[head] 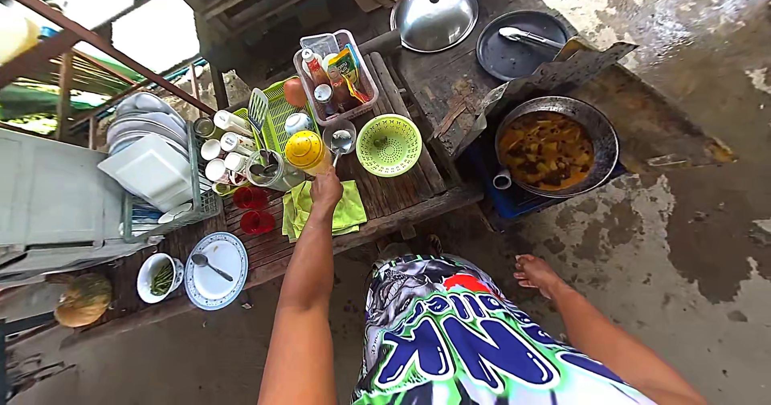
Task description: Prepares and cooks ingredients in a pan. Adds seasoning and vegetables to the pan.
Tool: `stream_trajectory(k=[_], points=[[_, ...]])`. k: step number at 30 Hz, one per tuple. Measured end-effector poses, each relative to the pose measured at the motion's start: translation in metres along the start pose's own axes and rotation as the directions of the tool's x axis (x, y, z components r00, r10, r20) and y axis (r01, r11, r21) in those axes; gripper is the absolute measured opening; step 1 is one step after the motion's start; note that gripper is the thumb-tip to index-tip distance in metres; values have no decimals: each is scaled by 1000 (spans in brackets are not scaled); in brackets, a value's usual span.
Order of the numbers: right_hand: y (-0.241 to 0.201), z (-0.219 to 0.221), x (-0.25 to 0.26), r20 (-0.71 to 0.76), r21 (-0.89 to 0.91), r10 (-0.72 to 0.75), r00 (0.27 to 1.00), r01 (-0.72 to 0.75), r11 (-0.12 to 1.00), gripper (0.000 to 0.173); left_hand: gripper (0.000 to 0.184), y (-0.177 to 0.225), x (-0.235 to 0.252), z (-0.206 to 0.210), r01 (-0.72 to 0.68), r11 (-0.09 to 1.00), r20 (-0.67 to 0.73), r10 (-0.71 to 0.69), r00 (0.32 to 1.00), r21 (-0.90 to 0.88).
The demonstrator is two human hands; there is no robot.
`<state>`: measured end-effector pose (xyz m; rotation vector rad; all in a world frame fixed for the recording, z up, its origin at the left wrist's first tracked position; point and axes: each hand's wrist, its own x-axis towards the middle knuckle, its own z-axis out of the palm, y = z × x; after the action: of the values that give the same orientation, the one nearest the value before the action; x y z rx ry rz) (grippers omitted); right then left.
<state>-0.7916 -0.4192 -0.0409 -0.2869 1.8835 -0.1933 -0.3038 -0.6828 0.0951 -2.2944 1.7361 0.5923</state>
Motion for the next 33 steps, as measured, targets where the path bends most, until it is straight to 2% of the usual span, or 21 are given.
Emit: stream_trajectory(k=[11, 15, 19, 21, 23, 26, 30, 33], points=[[16, -17, -3, -12, 13, 8, 1000, -7, 1000, 43, 33, 4, -4, 5, -12, 1000, -39, 11, 999, -27], [23, -21, -3, -9, 37, 11, 1000, -11, 999, 43, 37, 5, -30, -18, -101, 995, -75, 99, 992, -15], [32, -22, 1, 1, 53, 18, 1000, -18, 998, 43, 41, 19, -68, -61, -207, 975, -167, 217, 962, 75], [38, -22, 4, 13, 64, 29, 999, -30, 997, 42, 41, 33, -87, -82, -320, 942, -248, 336, 909, 103], [43, -19, 8, 26, 85, 33, 999, -35, 996, 43, 40, 50, -103, -98, -460, 880, -325, 472, 820, 118], [50, -14, 10, 34, 113, 40, 999, -44, 993, 43, 37, 88, -124, -114, -643, 756, -344, 639, 688, 120], [63, -12, 7, 36, 174, 44, 998, -49, 983, 43, 38, 156, -144, -102, -798, 600, -223, 787, 575, 59], [78, -12, 5, 21, 212, 60, 998, -63, 975, 43, 41, 213, -149, -74, -835, 550, -38, 834, 550, -6]])
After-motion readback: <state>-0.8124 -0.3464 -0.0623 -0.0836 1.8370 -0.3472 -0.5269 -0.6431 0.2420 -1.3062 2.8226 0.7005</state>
